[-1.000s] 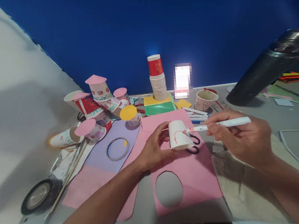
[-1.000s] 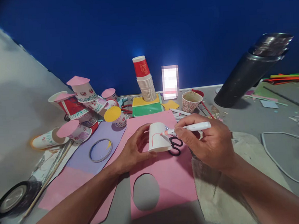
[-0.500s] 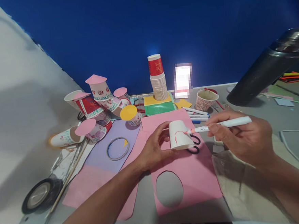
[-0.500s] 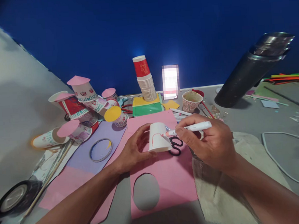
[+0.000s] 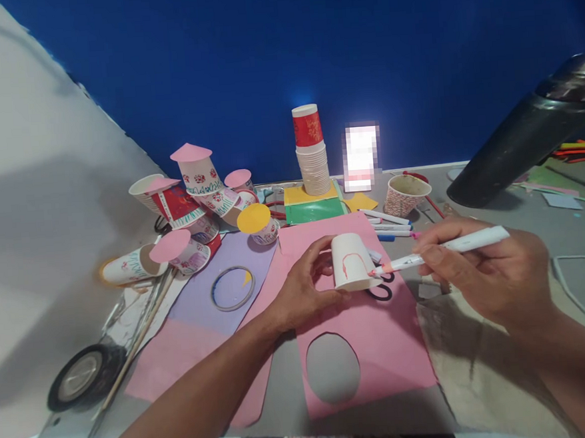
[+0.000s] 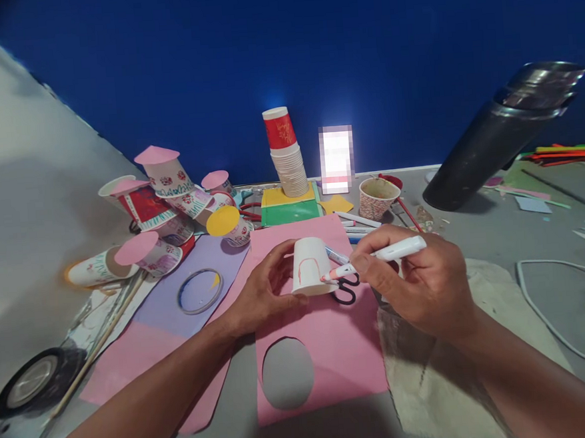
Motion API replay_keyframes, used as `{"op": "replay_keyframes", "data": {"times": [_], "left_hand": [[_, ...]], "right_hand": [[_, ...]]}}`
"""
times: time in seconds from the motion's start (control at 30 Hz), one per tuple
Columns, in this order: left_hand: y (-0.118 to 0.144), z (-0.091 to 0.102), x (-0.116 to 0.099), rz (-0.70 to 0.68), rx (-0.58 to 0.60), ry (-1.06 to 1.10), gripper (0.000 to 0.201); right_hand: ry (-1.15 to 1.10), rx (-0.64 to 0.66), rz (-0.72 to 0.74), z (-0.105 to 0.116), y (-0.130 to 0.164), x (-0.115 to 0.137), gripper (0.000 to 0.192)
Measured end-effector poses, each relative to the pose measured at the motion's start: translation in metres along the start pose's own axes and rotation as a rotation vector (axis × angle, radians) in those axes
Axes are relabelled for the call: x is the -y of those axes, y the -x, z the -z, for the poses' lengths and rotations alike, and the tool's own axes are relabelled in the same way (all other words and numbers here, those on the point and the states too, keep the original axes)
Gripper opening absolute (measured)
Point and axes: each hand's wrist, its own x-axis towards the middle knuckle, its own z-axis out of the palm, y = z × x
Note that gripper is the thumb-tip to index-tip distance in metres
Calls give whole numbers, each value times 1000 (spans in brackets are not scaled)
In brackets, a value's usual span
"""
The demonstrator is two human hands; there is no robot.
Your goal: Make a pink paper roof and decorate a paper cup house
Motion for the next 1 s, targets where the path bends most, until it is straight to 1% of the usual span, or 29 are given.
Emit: {"op": "replay_keyframes", "data": {"times": [0.23, 0.5, 0.77, 1.0], "left_hand": [[0, 0, -1, 9, -6, -3, 96], [0, 0, -1, -13, 0, -5, 94], [0, -1, -1, -14, 7, -4, 94], [-1, -2, -4, -24, 18, 6, 91]], "right_hand": [[-11, -23, -33, -3, 3, -6, 14], [-57, 13, -48, 0, 0, -1, 16], [-25, -20, -9, -2, 1, -5, 13], [18, -12, -32, -5, 1, -7, 15]]}}
